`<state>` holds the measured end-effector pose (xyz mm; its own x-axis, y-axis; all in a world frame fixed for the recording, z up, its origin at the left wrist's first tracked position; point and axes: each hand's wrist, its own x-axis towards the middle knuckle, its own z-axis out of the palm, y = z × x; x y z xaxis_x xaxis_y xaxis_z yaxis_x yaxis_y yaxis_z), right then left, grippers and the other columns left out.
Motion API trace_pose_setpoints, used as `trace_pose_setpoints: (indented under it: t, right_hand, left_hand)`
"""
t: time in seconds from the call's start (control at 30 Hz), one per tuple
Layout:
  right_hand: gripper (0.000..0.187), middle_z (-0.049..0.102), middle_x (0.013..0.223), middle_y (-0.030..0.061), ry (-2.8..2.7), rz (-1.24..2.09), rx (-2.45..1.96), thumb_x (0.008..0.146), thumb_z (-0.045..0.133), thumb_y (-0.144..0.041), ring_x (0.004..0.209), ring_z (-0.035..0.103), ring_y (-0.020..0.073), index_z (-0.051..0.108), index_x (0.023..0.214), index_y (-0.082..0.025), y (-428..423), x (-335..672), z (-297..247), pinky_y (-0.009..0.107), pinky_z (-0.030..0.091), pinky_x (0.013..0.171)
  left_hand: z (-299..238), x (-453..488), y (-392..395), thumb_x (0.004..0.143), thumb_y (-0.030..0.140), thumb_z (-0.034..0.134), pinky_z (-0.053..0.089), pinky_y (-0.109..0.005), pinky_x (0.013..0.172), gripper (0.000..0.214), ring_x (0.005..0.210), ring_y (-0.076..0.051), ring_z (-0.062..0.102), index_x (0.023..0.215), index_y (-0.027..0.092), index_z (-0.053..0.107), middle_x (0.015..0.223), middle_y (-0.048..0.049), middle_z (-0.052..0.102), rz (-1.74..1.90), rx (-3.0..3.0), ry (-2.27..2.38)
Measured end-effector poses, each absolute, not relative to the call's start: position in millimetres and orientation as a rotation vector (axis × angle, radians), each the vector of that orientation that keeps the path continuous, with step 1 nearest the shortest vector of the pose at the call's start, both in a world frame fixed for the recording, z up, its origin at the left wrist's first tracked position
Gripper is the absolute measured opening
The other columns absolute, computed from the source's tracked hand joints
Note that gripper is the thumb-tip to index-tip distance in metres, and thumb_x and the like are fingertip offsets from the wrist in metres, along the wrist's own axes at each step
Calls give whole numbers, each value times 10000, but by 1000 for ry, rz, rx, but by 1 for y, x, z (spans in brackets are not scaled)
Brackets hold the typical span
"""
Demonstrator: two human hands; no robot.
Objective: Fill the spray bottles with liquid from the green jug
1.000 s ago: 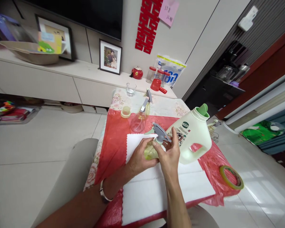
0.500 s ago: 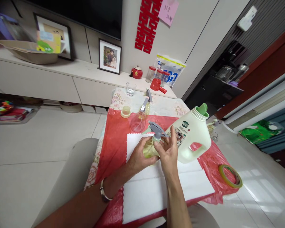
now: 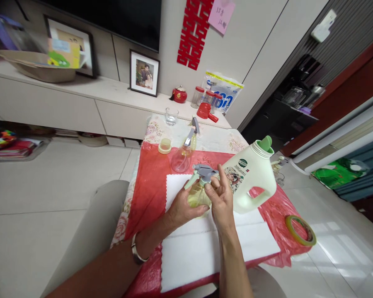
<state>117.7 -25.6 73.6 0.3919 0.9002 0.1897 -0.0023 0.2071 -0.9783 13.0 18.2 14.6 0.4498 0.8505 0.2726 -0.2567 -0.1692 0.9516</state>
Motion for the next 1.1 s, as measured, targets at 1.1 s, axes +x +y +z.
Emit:
trace_pose_setpoints:
  t: [1.1]
  right_hand:
    - [302,644,1132,70,-1038,123,-972,855,724,-227,876,644,172,681,1153,-252,-46,140,167,422,544,881]
  left_hand:
    - [14,8,19,624,201,851,469,-486,1051,742,1197,-289,578,1282,234,510,1259,-94,598,1106,1499,762]
